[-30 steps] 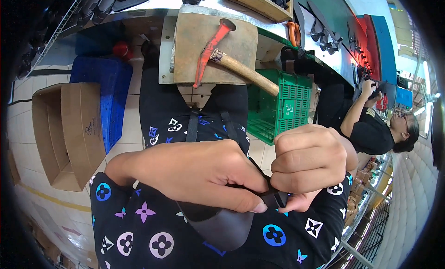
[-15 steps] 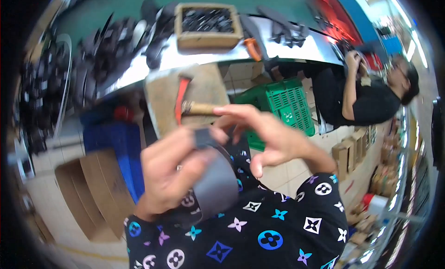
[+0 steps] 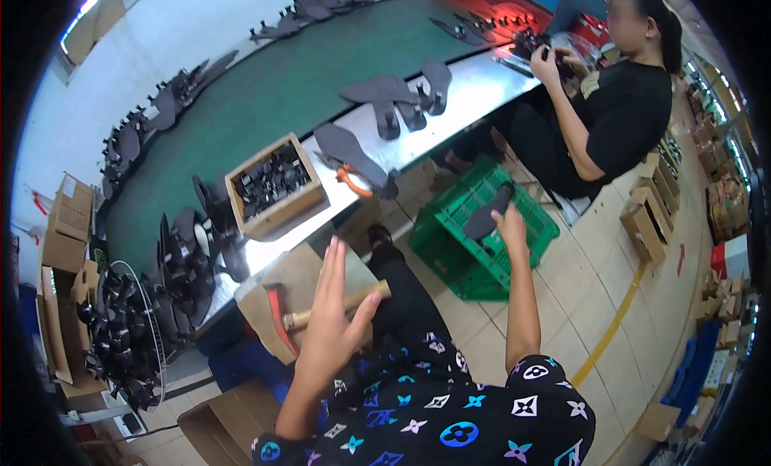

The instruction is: Manually assemble and secure shoe components using a hammer.

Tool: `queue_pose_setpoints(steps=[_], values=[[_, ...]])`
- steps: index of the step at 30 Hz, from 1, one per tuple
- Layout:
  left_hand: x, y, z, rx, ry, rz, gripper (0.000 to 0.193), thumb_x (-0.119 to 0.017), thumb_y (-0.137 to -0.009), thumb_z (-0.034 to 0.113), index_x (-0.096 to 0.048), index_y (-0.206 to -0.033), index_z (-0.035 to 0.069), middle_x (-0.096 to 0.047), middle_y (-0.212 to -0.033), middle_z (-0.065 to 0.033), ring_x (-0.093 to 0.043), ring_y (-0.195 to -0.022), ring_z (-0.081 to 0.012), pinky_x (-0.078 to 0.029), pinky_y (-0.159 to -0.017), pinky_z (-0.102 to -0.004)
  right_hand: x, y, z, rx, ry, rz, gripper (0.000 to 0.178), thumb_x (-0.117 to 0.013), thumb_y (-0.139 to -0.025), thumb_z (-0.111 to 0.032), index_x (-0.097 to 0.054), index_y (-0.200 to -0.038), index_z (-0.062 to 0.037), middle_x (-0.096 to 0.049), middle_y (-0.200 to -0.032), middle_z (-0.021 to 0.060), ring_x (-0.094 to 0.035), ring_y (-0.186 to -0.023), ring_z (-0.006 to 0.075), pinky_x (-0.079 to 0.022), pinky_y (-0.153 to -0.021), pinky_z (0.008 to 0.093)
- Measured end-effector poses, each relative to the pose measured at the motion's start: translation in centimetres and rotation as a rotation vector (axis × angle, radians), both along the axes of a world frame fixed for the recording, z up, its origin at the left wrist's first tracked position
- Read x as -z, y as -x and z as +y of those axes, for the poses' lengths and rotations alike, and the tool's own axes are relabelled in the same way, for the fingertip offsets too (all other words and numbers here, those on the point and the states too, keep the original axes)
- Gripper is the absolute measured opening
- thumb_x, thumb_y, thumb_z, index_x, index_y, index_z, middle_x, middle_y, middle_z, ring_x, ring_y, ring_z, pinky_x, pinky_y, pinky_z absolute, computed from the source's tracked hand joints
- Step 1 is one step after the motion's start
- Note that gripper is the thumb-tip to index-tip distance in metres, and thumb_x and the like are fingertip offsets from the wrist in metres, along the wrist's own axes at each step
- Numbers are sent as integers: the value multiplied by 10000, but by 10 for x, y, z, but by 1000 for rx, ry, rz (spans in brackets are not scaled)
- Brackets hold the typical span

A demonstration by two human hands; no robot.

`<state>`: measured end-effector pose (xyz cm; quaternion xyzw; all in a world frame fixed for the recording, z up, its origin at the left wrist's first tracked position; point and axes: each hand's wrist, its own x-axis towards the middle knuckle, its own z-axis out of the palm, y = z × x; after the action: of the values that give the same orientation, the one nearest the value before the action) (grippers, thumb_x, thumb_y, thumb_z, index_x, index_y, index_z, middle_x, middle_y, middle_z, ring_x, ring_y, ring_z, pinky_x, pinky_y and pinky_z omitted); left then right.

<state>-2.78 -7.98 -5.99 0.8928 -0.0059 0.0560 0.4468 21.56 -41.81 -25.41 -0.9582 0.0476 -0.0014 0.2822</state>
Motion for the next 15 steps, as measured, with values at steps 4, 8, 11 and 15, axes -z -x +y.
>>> queue_pose_setpoints(steps=[4,8,11,15], values=[[-1,1,10,-186,19,69,636,-647,-970,222,-398,-1490,-45,-316,-1602,-257,-323,-1488,-376,-279,-1198,-427,-51,-111,68,-300,-481,-467,390,-614,-988,-255,-617,-1231,49,-683,-1141,268,-666,-1070,394,-521,-907,447],[-10,4,20,-209,-81,44,563,-645,-973,215,-468,-1447,-30,-337,-1592,-255,-336,-1483,-372,-306,-1183,-430,-105,-235,163,-468,35,-640,399,-681,-922,-315,-645,-1164,-1,-682,-1135,248,-666,-1033,431,-541,-881,485],[-27,6,30,-236,-146,-25,495,-648,-970,196,-527,-1398,-20,-374,-1576,-242,-340,-1482,-372,-320,-1174,-434,-138,-258,219,-641,484,-433,270,-654,-880,-128,-591,-1119,-18,-631,-1106,253,-687,-915,455,-567,-820,532],[-50,13,50,-345,-287,-195,432,-656,-954,158,-577,-1336,-28,-445,-1536,-218,-374,-1458,-396,-348,-1150,-430,-172,-243,259,-627,315,-729,233,-632,-887,-113,-605,-1109,-44,-576,-1149,187,-690,-1001,393,-578,-809,523]])
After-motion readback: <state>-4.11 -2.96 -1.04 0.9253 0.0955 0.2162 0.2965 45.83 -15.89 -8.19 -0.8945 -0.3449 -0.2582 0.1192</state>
